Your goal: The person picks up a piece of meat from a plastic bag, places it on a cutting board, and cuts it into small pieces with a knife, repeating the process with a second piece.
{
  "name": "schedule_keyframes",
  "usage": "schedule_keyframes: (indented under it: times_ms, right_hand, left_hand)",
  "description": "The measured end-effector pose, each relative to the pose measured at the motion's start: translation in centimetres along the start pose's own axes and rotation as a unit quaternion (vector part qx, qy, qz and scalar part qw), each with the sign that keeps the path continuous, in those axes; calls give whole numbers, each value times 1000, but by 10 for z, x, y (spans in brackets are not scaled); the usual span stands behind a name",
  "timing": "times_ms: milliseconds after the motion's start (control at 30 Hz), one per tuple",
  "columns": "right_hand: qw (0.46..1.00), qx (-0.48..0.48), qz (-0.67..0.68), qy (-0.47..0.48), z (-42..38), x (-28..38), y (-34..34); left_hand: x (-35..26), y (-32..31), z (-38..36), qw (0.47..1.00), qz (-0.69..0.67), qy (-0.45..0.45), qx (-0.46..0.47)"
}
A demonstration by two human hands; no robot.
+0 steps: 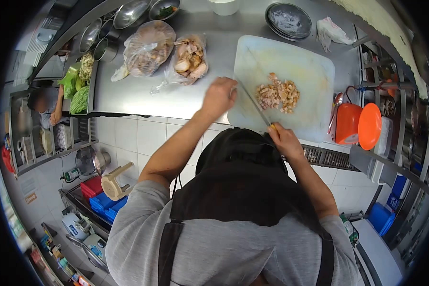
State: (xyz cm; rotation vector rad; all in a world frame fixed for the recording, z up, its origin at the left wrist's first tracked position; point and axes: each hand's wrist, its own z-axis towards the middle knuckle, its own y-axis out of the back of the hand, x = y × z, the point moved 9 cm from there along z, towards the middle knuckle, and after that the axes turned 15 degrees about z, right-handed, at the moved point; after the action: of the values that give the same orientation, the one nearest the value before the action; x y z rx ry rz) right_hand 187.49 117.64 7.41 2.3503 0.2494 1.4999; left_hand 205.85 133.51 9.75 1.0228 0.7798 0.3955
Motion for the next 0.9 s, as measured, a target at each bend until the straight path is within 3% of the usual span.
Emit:
schedule_keyframes:
  times_ms: [67,133,200,333,400,467,533,567,633,700,800,867,900]
  right_hand:
    - [996,69,-49,-11,-2,-14,-16]
    - [997,59,-47,10,1,-24,-14]
    - [997,47,-45,30,4,-28,-6]
    - [999,-31,-33,0,10,-37,31]
    - [996,-40,-12,-82,11,-46,42]
    - [996,-68,-1,-65,12,-48,49]
    - [994,-96,9,-50,11,-52,55]
    - [994,-102,5,-32,11,-53,55]
    - [994,-109,3,-16,8,-46,55]
    - [990,-87,33,-105,5,-48,50]
    - [992,-92,9,-84,7,-54,46]
    - [992,-90,5,-87,7,-54,45]
    - [992,-84,-2,-91,6,-54,43]
  left_hand:
    - [48,26,14,996,50,29,-68]
    - [97,52,29,989,99,75,-82]
    - [135,57,39,978,185,94,-23]
    - [147,40,40,944,319,64,53]
    - [148,41,40,945,317,69,34]
    - [147,45,41,947,313,73,16]
    - [166,49,40,966,202,151,52]
    - [170,52,40,967,201,147,53]
    - [193,68,37,968,159,194,-4]
    - [219,66,33,967,134,217,0]
    - [249,60,27,960,39,277,-15]
    - [240,58,25,903,-240,354,-31]
    - [219,64,28,903,-243,353,-28]
